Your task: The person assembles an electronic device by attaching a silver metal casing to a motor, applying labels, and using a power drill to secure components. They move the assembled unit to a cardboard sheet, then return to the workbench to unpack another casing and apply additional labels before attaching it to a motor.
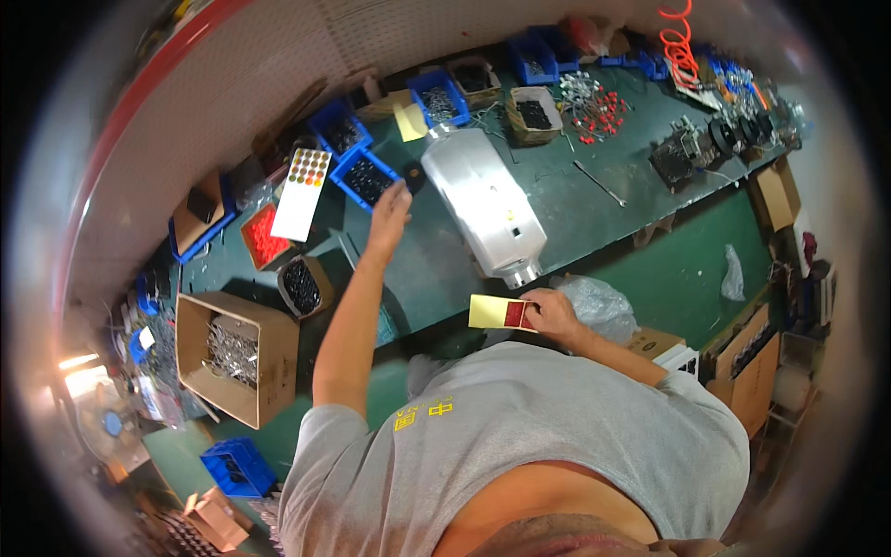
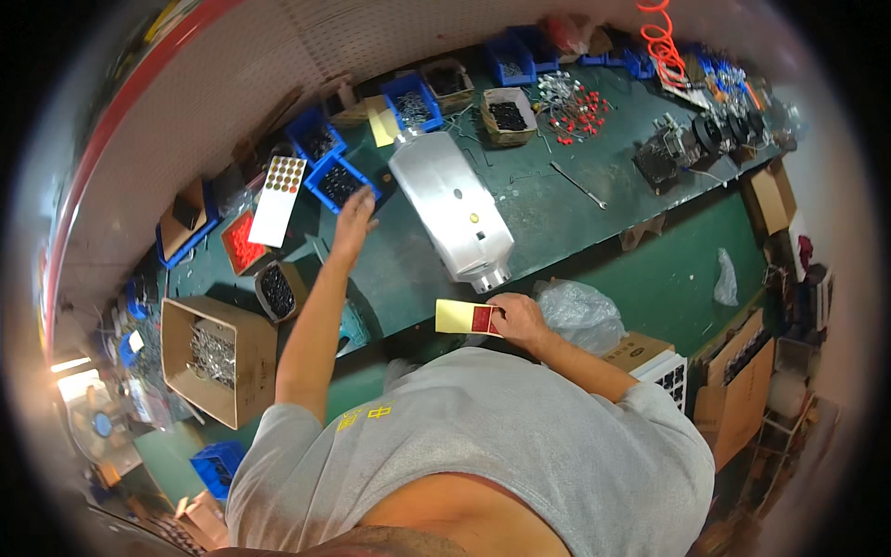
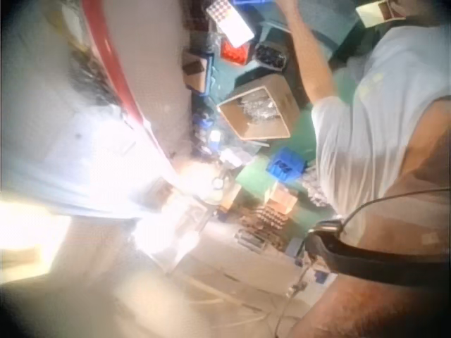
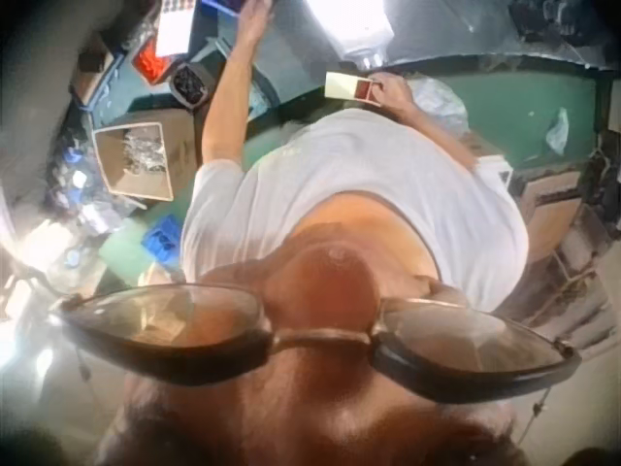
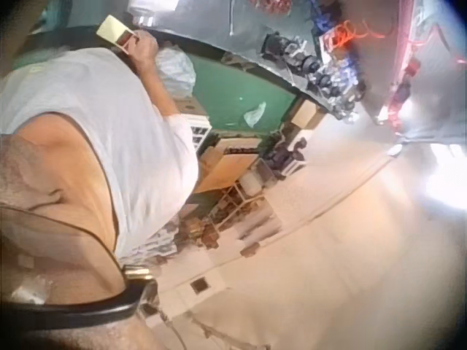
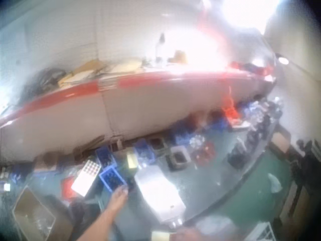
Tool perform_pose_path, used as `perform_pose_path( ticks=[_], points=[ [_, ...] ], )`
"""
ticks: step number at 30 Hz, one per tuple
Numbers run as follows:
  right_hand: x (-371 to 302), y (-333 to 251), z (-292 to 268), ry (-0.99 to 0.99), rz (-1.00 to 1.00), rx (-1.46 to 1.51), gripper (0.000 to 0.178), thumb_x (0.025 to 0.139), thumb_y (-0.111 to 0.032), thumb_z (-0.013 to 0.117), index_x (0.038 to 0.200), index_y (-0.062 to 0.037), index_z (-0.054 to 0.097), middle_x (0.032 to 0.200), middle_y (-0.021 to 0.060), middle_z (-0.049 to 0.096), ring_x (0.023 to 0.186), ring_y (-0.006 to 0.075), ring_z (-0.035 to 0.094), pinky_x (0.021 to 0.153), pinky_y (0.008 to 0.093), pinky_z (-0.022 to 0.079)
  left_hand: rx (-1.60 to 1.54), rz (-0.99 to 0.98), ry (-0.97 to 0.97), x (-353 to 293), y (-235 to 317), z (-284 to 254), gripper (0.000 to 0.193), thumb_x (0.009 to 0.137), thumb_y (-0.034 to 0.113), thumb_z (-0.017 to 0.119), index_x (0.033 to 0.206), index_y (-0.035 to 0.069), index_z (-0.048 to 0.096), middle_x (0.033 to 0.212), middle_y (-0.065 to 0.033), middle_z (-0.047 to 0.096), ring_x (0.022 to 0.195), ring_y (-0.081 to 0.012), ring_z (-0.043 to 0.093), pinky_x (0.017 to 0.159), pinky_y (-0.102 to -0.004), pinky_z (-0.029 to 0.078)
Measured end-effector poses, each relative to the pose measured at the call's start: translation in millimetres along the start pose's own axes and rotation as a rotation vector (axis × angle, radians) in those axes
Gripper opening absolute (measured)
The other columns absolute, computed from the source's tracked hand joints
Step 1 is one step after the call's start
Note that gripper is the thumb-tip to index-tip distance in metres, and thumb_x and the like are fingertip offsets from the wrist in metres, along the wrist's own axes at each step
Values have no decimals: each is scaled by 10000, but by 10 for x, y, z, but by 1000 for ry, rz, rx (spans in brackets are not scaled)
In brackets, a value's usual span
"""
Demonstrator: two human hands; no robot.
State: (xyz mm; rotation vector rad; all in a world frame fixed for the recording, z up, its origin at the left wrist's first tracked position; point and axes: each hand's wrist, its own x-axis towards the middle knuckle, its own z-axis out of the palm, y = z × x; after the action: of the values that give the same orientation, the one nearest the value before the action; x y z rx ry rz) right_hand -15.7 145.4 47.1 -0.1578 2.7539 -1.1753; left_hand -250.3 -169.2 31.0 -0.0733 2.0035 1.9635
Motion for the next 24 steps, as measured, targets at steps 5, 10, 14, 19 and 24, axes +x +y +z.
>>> perform_pose_path(
  ticks=[5,10,14,19,24],
  points=[
    [18,354,-61,-24,405,117,547,833,-190,675,1299,60,533,861,258,690,848,420,685,778,486,549,153,-39,58,1279,374,393,585,1038,439,514,1504,91,454,1559,-113,421,1425,-272,408,1114,-499,404],
    [135,368,112,132,651,369,677,770,-227,738,1326,83,507,850,183,682,795,314,688,755,423,550,295,-75,21,1873,93,506,462,1020,359,534,1302,12,650,1295,-147,659,1209,-249,587,1046,-330,416],
    [296,355,188,125,713,513,645,760,-191,768,1298,70,525,868,105,663,784,199,642,737,360,539,205,-139,-14,1965,-47,394,443,1017,359,549,1241,-4,669,1216,-129,681,1107,-220,607,991,-335,440],
    [359,235,146,-19,769,843,521,762,-135,749,1204,84,579,853,107,690,757,187,683,703,327,552,518,-2,-72,2038,345,301,475,1003,407,582,1050,-45,720,953,-95,716,923,-197,628,869,-336,487],
    [380,291,394,-204,789,1392,292,829,-51,687,1087,81,646,868,104,706,723,165,700,627,299,567,679,-116,-196,2088,885,643,472,988,412,610,1041,-38,741,923,-117,720,820,-180,638,768,-350,511]
  ],
)
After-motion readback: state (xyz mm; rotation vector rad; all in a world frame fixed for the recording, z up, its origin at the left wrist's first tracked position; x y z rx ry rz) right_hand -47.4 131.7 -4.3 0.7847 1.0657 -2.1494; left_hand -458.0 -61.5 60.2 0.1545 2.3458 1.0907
